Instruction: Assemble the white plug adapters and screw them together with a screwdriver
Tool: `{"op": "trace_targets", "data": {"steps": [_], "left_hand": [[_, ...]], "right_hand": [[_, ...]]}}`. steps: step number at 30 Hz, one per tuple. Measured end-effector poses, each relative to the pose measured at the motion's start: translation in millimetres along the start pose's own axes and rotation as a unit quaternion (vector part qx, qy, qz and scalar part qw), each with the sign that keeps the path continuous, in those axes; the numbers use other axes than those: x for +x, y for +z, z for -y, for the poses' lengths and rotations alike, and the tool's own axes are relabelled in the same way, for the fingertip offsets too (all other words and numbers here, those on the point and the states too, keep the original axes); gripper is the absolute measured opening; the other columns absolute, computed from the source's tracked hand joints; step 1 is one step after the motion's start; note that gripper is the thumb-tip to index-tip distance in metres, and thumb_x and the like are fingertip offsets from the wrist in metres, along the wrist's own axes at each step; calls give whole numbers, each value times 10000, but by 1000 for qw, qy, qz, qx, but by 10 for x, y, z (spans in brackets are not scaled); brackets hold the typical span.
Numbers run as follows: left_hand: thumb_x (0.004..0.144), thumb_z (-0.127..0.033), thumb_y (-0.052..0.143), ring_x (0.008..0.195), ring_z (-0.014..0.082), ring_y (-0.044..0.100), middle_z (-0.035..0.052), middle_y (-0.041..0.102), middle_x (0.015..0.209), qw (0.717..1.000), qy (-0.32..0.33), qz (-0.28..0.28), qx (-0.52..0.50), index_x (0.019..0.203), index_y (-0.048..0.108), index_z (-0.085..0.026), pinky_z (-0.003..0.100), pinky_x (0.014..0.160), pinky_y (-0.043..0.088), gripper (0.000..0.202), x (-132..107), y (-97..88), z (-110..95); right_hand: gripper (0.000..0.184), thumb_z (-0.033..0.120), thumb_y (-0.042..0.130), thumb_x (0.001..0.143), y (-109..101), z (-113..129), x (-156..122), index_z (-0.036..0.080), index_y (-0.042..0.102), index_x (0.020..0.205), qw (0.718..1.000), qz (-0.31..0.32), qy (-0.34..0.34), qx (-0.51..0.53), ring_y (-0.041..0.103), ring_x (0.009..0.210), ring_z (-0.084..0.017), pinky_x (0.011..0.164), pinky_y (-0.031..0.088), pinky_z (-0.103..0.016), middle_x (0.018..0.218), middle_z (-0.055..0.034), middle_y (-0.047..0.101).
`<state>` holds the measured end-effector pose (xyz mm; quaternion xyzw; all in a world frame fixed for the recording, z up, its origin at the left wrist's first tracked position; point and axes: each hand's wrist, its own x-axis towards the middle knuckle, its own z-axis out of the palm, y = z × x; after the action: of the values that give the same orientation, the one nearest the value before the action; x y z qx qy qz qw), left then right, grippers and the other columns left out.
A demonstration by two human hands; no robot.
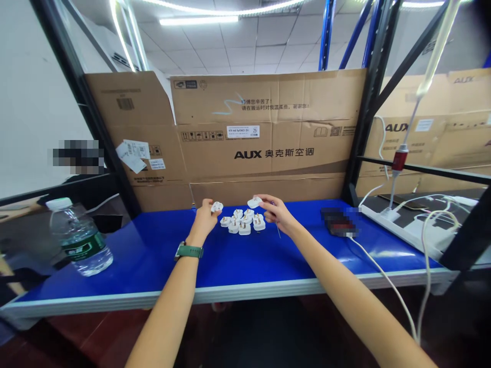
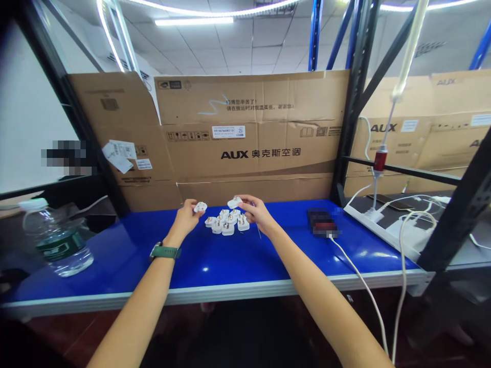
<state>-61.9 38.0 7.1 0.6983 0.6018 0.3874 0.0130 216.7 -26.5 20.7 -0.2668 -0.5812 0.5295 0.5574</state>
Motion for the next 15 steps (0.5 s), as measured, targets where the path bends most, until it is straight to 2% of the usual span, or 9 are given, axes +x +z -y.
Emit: {"op": "trace_targets", "data": {"steps": [3,6,12,15], "left_hand": [[844,-305,680,920,219,721,77,762,1014,991,86,5,-103,1080,640,-189,316,846,563,266,-78,28,-187],[864,-333,658,939,211,720,72,757,1059,971,168,22,-168,1102,663,-188,324,859,578,279,-172,36,-353],[888,-358,656,1060,232,694,89,730,1187,948,261,61,-169,1196,682,-185,359,955,548,354,-286,-24,-520],[893,-354,664,1095,235,678,80,726,1199,940,293,81,-153,1212,694,-204,362,991,517,354,-311,-51,-556]], "right_hand": [[464,418,801,709,21,15,-10,231,675,1114,1000,0,-6,-1,171,453,-17,430,128,-237,972,-14,677],[437,413,804,703,31,13,-11,223,664,1070,1000,4,-9,-10,176,456,-22,433,130,-233,901,-1,648],[444,451,750,761,-1,-19,16,214,643,1121,998,-14,-40,-51,211,450,-31,425,175,-225,828,7,606],[419,426,719,793,-39,-44,46,200,648,1139,987,-25,-89,-129,367,503,-62,451,274,-221,922,-28,660]]}}
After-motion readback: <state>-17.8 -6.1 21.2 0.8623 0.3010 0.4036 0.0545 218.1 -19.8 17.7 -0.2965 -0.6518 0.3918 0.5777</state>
